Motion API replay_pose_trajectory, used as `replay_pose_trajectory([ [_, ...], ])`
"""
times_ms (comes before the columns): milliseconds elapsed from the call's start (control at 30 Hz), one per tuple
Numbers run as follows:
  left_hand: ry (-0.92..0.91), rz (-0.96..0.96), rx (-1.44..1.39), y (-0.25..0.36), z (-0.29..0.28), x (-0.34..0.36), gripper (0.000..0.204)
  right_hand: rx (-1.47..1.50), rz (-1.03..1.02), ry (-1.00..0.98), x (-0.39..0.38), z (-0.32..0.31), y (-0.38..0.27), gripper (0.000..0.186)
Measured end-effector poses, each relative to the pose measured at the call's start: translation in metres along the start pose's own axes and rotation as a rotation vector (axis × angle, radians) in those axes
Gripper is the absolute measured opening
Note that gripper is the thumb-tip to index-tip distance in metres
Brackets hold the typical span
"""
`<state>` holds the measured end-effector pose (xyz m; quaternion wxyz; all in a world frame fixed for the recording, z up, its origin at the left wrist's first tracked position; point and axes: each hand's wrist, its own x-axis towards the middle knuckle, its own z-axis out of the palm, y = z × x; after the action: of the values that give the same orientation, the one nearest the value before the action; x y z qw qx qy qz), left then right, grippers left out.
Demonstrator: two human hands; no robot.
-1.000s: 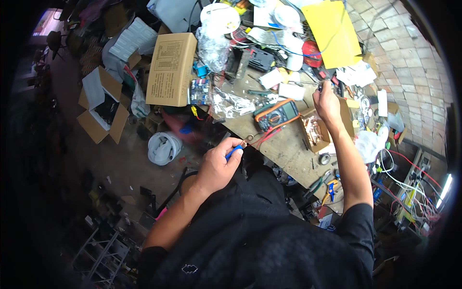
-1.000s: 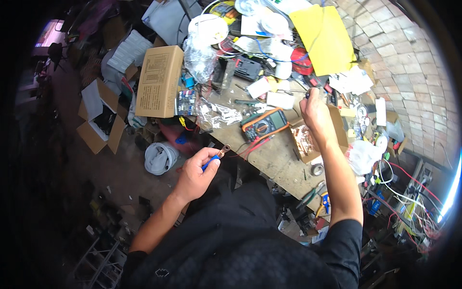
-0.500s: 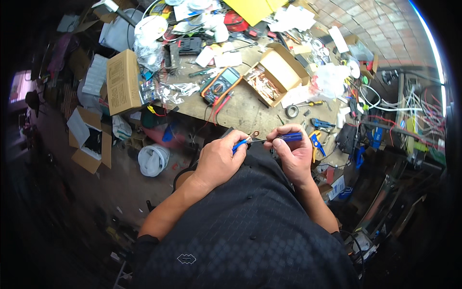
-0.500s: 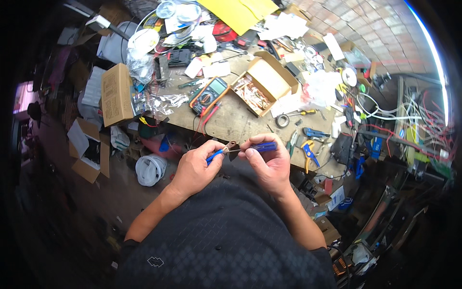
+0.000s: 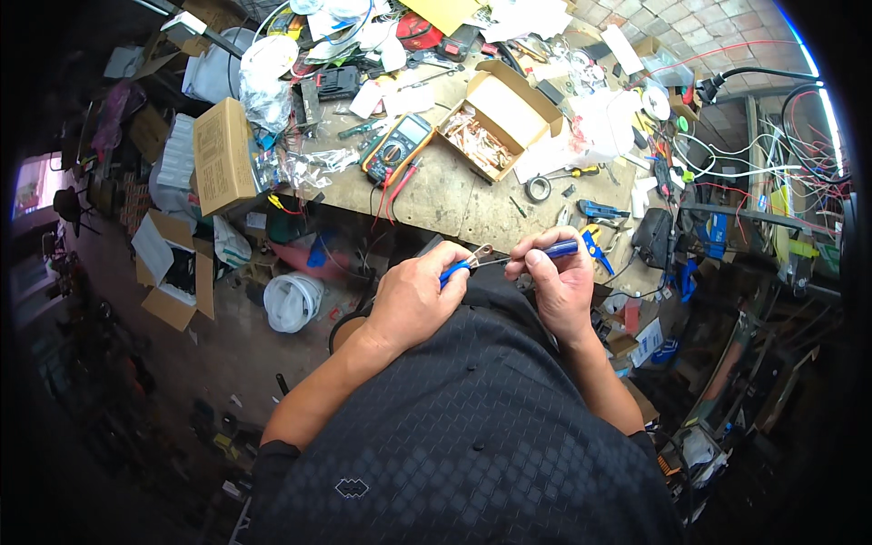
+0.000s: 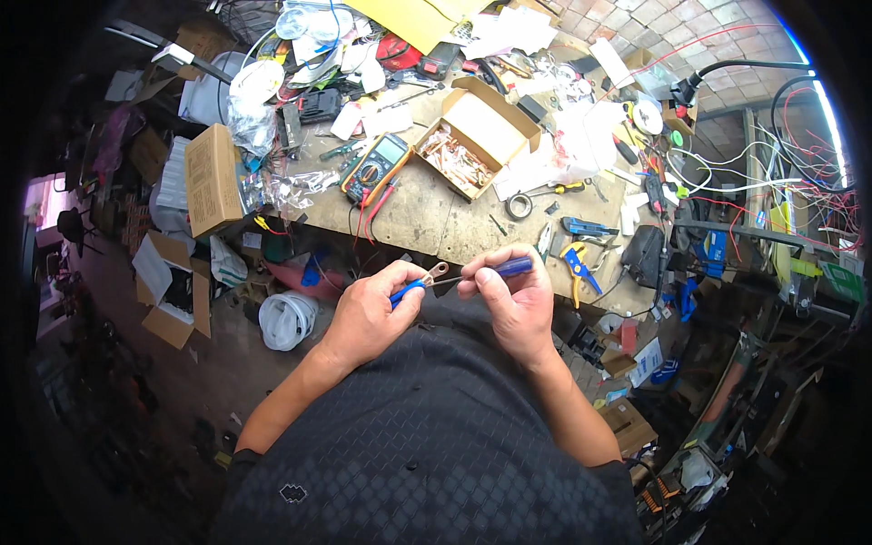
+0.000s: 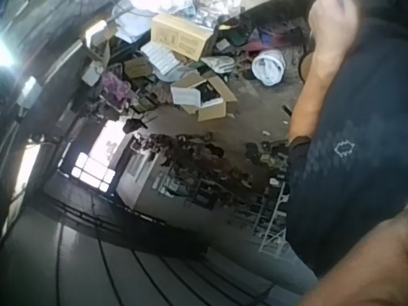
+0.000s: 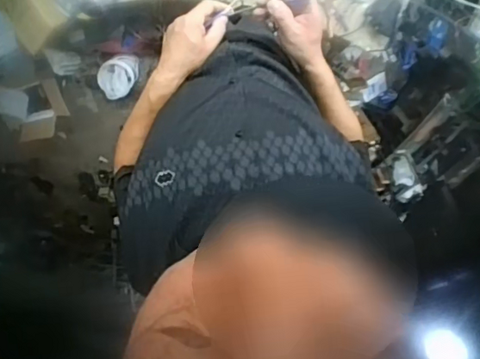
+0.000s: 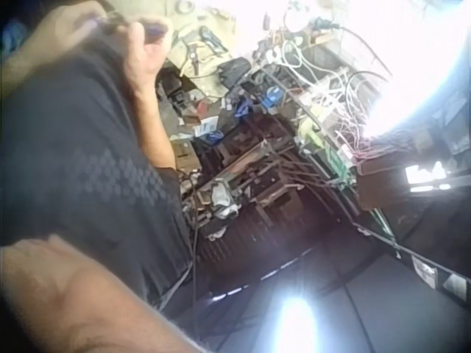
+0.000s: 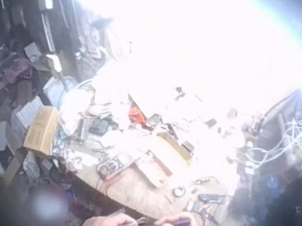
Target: The person works at a cluttered workbench, stripping and twisting wires, then uses pliers and a hammer on a yellow cylindrical object on the floor. They return to the bench to continue manipulating small components and wires.
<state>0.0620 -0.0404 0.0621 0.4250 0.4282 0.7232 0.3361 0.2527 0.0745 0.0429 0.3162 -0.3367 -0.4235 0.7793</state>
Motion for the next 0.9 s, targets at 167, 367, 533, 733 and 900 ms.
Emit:
replay_pose_trajectory([
  [167, -0.011, -0.039, -0.004, 0.002, -0.005, -0.004, 0.021, -0.005, 0.004, -0.013, 0.002, 0.005, 0.001, 0.020],
  [367, -0.015, -0.062, -0.020, 0.000, -0.012, -0.008, 0.021, -0.003, 0.016, -0.040, 0.006, 0.007, 0.007, 0.018],
  [533, -0.025, -0.096, -0.019, 0.000, -0.019, -0.006, 0.022, 0.003, 0.016, -0.039, 0.009, 0.014, 0.007, 0.017],
  [733, -0.031, -0.102, -0.042, -0.006, -0.020, -0.005, 0.022, -0.009, 0.022, -0.030, 0.012, 0.018, 0.010, 0.017],
  [900, 0.003, -0.033, -0.150, -0.012, -0.020, -0.004, 0.022, -0.002, 0.023, -0.033, 0.016, 0.015, 0.014, 0.017],
])
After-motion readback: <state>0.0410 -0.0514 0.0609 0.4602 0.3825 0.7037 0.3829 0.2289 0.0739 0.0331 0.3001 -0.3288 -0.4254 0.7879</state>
